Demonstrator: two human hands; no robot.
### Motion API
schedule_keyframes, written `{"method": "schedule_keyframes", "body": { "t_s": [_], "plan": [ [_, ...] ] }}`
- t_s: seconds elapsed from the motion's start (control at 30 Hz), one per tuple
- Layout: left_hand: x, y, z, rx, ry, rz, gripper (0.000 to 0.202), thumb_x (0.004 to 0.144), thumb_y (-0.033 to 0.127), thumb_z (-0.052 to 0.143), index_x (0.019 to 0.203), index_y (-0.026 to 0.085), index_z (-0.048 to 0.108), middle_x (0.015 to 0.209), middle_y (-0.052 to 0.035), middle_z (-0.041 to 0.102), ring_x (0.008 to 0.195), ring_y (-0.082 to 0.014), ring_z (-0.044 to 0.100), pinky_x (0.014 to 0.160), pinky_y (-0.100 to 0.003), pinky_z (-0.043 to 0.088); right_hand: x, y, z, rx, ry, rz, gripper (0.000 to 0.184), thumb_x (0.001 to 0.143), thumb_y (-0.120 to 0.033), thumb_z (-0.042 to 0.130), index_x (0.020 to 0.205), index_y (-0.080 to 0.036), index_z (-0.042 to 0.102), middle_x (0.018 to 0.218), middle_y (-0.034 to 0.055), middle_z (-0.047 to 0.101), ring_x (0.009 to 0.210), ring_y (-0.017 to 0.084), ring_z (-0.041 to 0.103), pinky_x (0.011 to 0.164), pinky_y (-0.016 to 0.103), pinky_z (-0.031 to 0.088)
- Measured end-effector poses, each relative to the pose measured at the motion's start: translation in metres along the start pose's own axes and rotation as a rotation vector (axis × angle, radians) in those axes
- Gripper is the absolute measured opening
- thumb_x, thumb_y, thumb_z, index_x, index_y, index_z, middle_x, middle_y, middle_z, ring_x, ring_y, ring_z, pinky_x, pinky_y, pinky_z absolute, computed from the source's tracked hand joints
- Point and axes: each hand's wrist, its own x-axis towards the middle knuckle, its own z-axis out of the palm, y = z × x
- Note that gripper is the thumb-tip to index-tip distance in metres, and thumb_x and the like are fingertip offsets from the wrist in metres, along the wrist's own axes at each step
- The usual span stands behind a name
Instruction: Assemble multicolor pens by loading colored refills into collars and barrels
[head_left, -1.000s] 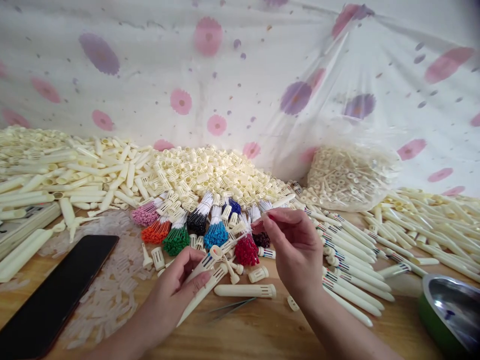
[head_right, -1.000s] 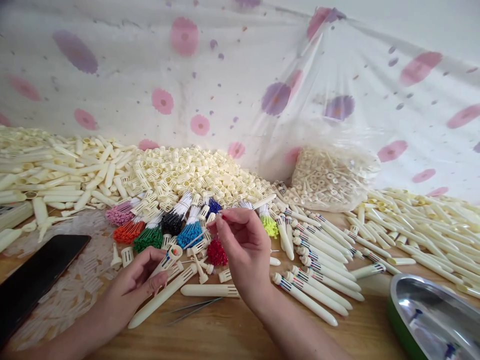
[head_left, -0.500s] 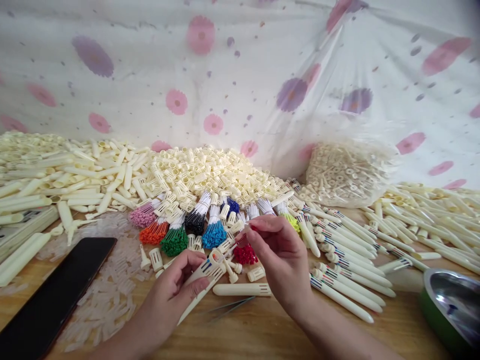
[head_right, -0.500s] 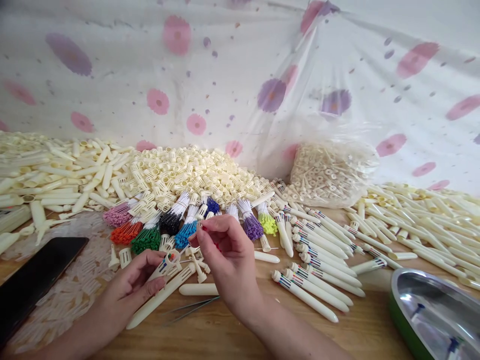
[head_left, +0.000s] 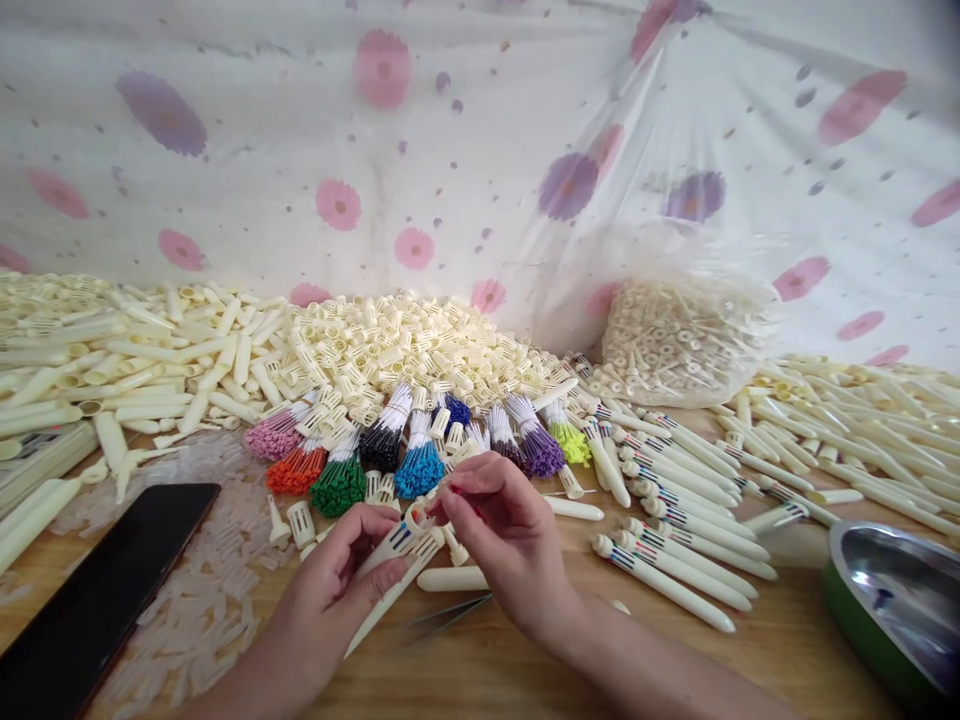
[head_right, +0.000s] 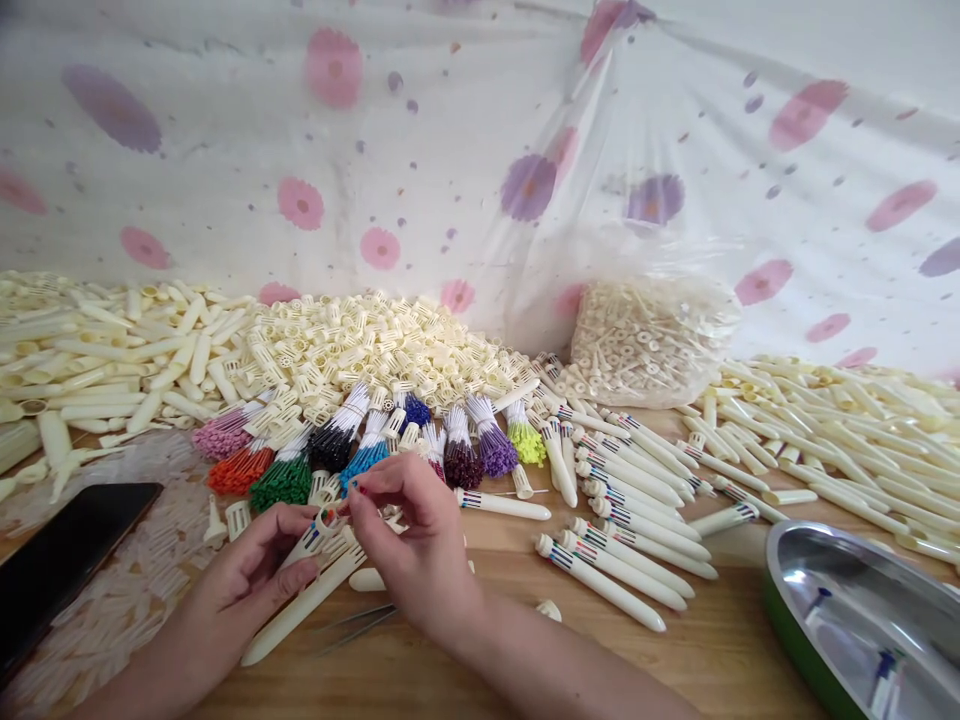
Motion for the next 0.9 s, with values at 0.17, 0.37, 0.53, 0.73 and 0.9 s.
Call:
{"method": "schedule_keyframes", "body": {
  "t_s": [0.17,0.37,0.53,0.73,0.9],
  "plan": [
    [0.001,-0.005,-0.003,0.064,0.016,0.054,0.006,0.084,0.03,0.058,0.089,0.027,0.059,0.104,-0.0007,0.062,0.101,-0.0202,0.056,0.089,-0.03,0.045,-0.002,-0.004,0.0,-0.281,-0.1,-0.019,0.005,0.08,-0.018,0.063,0.077,-0.021,0.06,0.084,0.0025,0.055,0.084,0.016,0.054,0.073,0.03,0.046],
    [0.0,-0.008,-0.009,0.13,0.058,0.096,0.003,0.084,0.027,0.058,0.087,0.027,0.058,0.106,-0.0013,0.06,0.105,-0.0212,0.055,0.092,-0.032,0.045,0.001,-0.006,-0.003,-0.207,-0.182,0.177,0.013,0.081,-0.03,0.064,0.073,-0.021,0.064,0.078,0.0011,0.052,0.075,0.014,0.051,0.065,0.026,0.044],
    [0.0,-0.009,-0.009,0.175,0.053,0.11,0.004,0.084,0.026,0.058,0.088,0.028,0.059,0.106,-0.0016,0.061,0.103,-0.0215,0.057,0.089,-0.031,0.047,0.007,-0.007,-0.005,-0.169,-0.234,0.332,0.029,0.079,-0.043,0.064,0.063,-0.019,0.06,0.07,-0.0003,0.051,0.069,0.013,0.05,0.062,0.027,0.042],
    [-0.002,-0.013,-0.011,0.204,0.09,0.119,0.006,0.082,0.026,0.06,0.088,0.027,0.059,0.104,-0.0037,0.062,0.105,-0.0234,0.057,0.087,-0.03,0.049,0.011,-0.014,-0.01,-0.142,-0.31,0.349,0.026,0.078,-0.043,0.067,0.067,-0.02,0.067,0.073,0.0005,0.053,0.067,0.012,0.051,0.057,0.025,0.043],
    [-0.004,-0.011,-0.011,0.227,0.08,0.13,0.006,0.082,0.027,0.059,0.088,0.027,0.058,0.104,-0.003,0.062,0.101,-0.022,0.058,0.087,-0.03,0.048,0.01,-0.019,-0.013,-0.199,-0.33,0.338,0.007,0.078,-0.026,0.068,0.075,-0.023,0.073,0.074,0.0004,0.057,0.068,0.012,0.054,0.059,0.024,0.045]
  ]
}}
